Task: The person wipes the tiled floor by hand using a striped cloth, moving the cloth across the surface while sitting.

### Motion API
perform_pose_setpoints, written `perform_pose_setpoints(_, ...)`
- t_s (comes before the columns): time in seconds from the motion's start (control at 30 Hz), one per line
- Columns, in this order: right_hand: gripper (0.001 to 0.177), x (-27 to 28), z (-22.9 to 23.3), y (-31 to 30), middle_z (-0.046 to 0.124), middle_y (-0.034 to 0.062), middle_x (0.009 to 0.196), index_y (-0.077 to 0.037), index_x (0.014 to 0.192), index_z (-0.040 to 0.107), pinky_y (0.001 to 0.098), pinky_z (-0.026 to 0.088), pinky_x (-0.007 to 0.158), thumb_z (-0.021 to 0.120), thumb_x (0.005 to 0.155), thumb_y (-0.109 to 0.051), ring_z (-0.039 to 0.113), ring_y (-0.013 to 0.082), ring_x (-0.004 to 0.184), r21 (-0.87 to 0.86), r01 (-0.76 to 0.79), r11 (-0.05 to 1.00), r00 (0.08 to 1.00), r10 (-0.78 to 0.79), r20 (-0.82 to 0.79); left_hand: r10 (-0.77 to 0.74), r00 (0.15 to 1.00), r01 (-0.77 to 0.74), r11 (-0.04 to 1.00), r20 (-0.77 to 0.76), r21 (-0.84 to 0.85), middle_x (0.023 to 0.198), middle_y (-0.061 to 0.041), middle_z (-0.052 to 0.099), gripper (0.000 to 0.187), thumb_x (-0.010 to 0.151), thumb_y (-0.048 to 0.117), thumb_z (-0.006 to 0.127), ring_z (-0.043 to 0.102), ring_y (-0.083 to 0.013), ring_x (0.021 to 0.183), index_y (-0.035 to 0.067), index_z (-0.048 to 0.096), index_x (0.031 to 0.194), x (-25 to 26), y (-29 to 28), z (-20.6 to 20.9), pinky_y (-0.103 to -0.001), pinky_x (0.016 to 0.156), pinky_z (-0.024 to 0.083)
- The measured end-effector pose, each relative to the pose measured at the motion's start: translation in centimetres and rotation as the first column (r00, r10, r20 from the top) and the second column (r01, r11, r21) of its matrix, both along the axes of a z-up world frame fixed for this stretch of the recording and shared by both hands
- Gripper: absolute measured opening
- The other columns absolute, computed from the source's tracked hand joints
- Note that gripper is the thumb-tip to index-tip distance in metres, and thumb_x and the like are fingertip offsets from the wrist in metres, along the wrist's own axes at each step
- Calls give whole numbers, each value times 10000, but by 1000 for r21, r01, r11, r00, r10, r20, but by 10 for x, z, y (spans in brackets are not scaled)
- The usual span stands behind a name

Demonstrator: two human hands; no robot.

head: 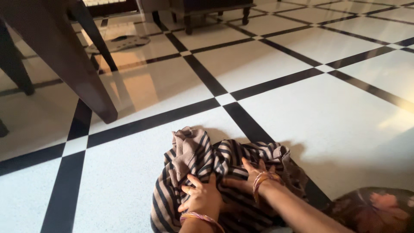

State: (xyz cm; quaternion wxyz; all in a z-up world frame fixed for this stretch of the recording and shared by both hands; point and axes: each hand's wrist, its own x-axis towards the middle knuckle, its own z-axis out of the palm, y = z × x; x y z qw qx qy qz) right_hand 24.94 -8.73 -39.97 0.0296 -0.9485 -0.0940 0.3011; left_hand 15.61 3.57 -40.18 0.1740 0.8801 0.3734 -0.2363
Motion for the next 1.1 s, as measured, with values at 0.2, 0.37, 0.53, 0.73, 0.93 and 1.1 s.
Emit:
perform_pose_setpoints(0.2,1200,-7,-17,13,-197,33,1723,-400,1636,58,769,-25,1181,464,670,-984,-248,378,1561,7,127,992,991,-128,35,-106,991,105,994,-84,-22,1688,-232,-254,992,918,499,730,-85,-534,1542,523,24,1614,-8,-5,2,-821,1004,303)
perform_pose_setpoints(0.37,1171,-21,-20,13,-146,61,1724,-349,1634,122,742,4,1163,523,708,-943,-175,372,1558,-47,55,997,980,-45,194,-157,981,154,987,-110,-35,1665,-284,-274,1258,741,687,825,-120,-571,1530,445,-25,1637,-15,-8,14,-812,1022,289)
perform_pose_setpoints(0.53,1133,-23,-11,20,-139,61,1721,-348,1628,124,745,3,1158,501,738,-939,-157,386,1555,-125,53,991,973,-23,231,-144,986,141,989,-87,-39,1664,-275,-285,1308,691,732,829,-151,-558,1529,425,-20,1637,-16,-9,21,-816,1049,265)
perform_pose_setpoints(0.73,1120,-20,-7,20,-108,71,1720,-351,1632,135,748,-17,1158,503,747,-932,-141,382,1561,-117,34,993,976,-8,216,-132,988,131,991,-76,-11,1643,-294,-326,1243,767,658,816,-192,-574,1506,444,-47,1636,-3,-4,0,-857,1042,235)
perform_pose_setpoints(0.93,1127,-17,-8,23,-99,81,1715,-352,1621,125,742,-9,1153,480,735,-952,-150,385,1555,-101,27,994,973,-3,232,-134,991,134,991,12,9,1657,-298,-253,1407,588,837,795,-119,-579,1516,369,-5,1647,-5,-4,2,-842,1048,256)
perform_pose_setpoints(1.1,1103,-15,-6,27,-101,81,1712,-355,1618,128,742,13,1154,421,743,-960,-115,386,1552,-116,20,993,967,11,256,-199,980,198,979,16,50,1637,-337,-242,1436,557,906,737,-110,-618,1494,319,7,1646,3,5,8,-856,1034,265)
